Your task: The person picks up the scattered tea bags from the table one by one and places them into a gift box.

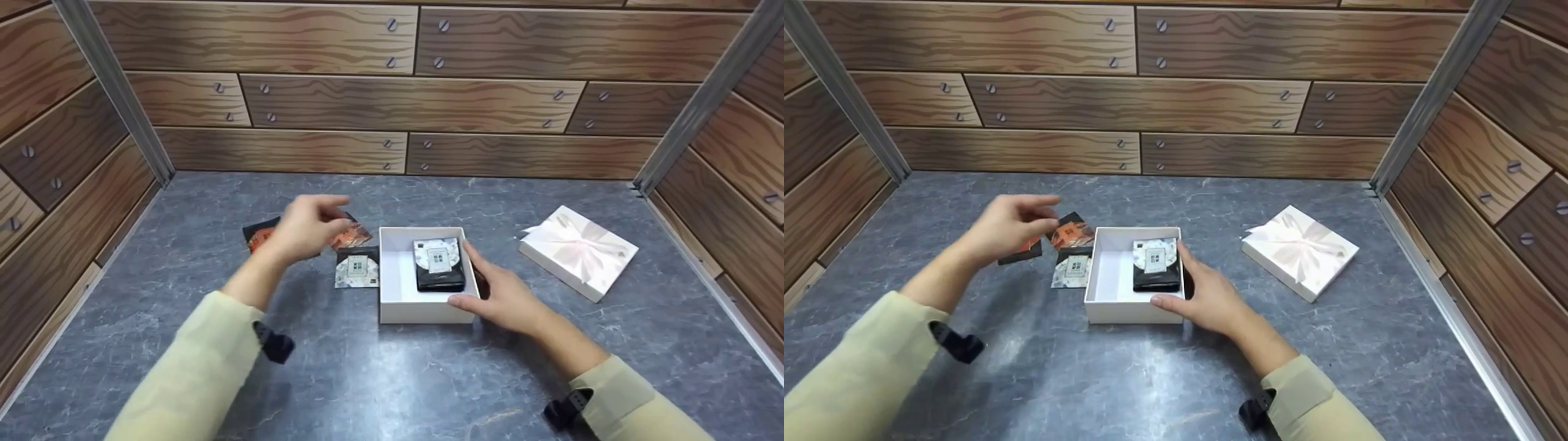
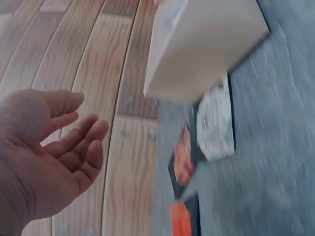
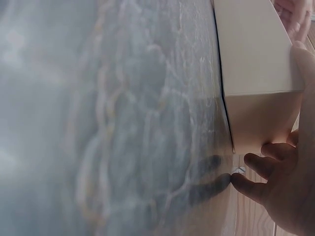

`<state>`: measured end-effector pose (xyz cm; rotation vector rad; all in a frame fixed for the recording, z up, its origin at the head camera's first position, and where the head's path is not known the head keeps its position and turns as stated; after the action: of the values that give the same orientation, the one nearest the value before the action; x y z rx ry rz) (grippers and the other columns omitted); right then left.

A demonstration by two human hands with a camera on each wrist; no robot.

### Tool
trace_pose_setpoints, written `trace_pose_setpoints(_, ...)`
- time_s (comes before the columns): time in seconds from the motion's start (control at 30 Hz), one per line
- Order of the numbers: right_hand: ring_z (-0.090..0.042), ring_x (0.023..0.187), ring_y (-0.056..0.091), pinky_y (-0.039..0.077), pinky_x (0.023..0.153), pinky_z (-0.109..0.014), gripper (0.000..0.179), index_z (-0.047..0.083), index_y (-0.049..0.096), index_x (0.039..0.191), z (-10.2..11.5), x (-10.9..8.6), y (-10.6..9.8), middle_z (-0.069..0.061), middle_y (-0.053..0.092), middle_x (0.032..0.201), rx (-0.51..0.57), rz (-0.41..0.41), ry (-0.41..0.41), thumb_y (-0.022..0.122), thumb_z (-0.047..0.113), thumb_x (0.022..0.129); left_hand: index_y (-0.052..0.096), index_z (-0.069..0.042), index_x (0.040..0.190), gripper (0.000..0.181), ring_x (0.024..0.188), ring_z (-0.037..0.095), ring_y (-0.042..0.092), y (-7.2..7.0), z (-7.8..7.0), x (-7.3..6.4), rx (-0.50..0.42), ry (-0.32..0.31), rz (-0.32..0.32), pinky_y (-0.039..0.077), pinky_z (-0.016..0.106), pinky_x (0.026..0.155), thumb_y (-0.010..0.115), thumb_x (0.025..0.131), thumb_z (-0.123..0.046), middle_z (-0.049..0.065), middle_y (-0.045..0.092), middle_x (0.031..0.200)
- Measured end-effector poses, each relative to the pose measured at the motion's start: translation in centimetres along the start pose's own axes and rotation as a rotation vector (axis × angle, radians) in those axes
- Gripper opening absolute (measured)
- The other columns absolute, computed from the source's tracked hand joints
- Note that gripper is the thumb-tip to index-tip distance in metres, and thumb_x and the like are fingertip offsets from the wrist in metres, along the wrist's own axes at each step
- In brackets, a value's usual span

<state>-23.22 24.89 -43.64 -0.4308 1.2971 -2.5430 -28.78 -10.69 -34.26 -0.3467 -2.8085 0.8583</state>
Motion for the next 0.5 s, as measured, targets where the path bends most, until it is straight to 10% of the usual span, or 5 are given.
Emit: trace_pose_setpoints(0.5, -0.048, 0.138, 0.052, 0.04, 0.114, -0.063, 0.107, 0.012, 0.023, 0.17, -0.1, 0.0, 0.0, -0.031, 0.051, 0.153, 0.026, -0.005, -0.014, 0.079, 0.056, 0.091, 0.054, 0.001, 0.153, 0.051, 0.124, 0.037, 0.064, -6.0, 9.6, -2.1, -0.011, -0.132, -0.157, 0.053, 0.041, 0.101, 0.067, 0.105, -0.011, 0.027, 0.065, 0.137)
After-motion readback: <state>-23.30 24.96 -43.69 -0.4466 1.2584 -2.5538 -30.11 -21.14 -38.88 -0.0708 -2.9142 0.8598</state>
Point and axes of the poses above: each hand's wrist, its own x-axis towards the middle knuckle, its own y-axis out of the palm, z = x × y, the point moved 2 cm from there along x, towards the middle knuckle
